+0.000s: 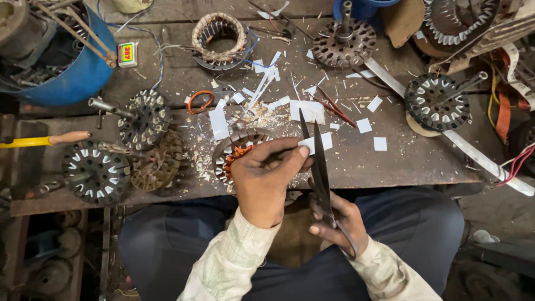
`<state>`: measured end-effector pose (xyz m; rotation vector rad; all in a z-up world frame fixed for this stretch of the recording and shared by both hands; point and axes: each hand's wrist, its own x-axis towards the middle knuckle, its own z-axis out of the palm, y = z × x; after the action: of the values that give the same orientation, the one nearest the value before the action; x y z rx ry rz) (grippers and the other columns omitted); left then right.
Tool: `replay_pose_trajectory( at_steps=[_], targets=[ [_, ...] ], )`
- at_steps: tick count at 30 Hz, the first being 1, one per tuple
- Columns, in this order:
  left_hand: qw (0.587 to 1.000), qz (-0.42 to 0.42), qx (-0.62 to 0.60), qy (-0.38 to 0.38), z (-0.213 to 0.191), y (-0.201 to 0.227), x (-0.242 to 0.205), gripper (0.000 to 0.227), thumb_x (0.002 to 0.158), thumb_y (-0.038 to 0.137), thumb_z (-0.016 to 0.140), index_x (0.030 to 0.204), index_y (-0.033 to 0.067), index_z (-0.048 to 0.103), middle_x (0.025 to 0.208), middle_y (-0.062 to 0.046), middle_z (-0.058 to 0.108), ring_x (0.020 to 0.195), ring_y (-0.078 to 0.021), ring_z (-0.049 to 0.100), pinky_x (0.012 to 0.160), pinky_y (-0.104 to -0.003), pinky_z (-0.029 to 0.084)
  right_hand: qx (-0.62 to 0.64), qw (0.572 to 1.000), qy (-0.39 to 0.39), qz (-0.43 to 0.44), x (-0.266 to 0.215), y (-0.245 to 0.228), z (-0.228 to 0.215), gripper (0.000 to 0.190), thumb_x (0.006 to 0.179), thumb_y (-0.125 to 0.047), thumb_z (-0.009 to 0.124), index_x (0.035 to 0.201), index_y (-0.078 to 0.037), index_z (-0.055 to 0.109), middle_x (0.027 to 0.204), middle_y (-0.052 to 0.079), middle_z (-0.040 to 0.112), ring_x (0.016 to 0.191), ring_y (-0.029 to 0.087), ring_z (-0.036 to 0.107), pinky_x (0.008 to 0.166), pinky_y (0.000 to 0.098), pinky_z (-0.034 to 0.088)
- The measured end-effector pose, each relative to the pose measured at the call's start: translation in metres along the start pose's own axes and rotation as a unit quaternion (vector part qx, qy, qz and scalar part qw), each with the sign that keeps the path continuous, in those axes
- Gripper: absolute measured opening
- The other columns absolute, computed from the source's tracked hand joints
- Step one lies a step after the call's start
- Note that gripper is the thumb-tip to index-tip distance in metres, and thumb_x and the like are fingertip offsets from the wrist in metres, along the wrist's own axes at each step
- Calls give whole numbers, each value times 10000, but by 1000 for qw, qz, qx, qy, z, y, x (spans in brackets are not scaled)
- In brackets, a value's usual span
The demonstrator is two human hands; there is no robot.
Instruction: The person sits on the floor and assembles a motor stator by hand. They insert small white rectangular insulating pieces into the slots of a laminated metal core, then wrap copper wire around the core to secure the pieces. The person uses a pair of scissors to trim the wire and a small metal ring to assist in the assembly process.
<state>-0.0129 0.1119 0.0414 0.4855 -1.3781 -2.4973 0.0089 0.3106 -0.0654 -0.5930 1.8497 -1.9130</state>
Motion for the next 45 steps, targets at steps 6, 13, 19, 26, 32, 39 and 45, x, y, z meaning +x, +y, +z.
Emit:
replay_pose_trajectory(
  at_steps=[6,13,19,26,32,39,45],
  targets=[
    [1000,-5,-15,9,1,0,-1,222,853,-79,744,1061,-147,709,905,-162,763,763,-176,752,750,-304,652,13,1000,-9,4,2,-9,2,819,806,-116,830,1521,25,456,953,-11,516,859,92,488,743,231,416],
    [1000,6,8,2,0,-1,-1,214,860,-81,744,1059,-151,709,905,-159,759,758,-168,743,728,-279,637,-45,999,23,18,1,-8,2,847,782,-100,829,1537,-10,455,875,-18,526,757,78,471,667,224,410],
    [1000,-3,11,1,0,0,-1,208,855,-81,744,1045,-153,704,890,-165,759,741,-172,748,702,-267,629,-48,998,37,13,1,-2,5,818,784,-54,823,1522,5,474,822,-28,516,705,74,450,633,223,399],
    [1000,-10,8,-15,0,3,-4,206,858,-78,744,1050,-145,710,891,-158,764,748,-167,753,705,-265,629,-108,991,60,-41,2,-6,7,742,814,-48,790,1493,32,502,788,-30,522,679,71,460,626,225,426],
    [1000,-11,12,-19,-3,0,-1,211,853,-74,749,1052,-134,710,884,-155,770,732,-175,752,682,-263,616,-133,987,71,-52,3,-2,6,692,839,-42,771,1478,46,520,792,-28,523,680,63,459,649,214,430],
    [991,74,-6,-115,-23,30,-7,437,896,-91,695,1318,18,671,951,-35,589,750,-75,618,688,-232,569,-4,987,157,-34,32,-30,-8,732,824,-91,823,1470,27,499,887,-57,538,790,32,530,743,194,494],
    [987,71,48,-136,-47,54,-5,237,1000,-62,635,1218,-45,728,1086,-57,674,853,-93,641,785,-245,544,-546,831,77,-75,132,-67,-79,706,746,-272,924,1341,-72,601,996,163,695,862,340,683,751,432,546]
  ],
)
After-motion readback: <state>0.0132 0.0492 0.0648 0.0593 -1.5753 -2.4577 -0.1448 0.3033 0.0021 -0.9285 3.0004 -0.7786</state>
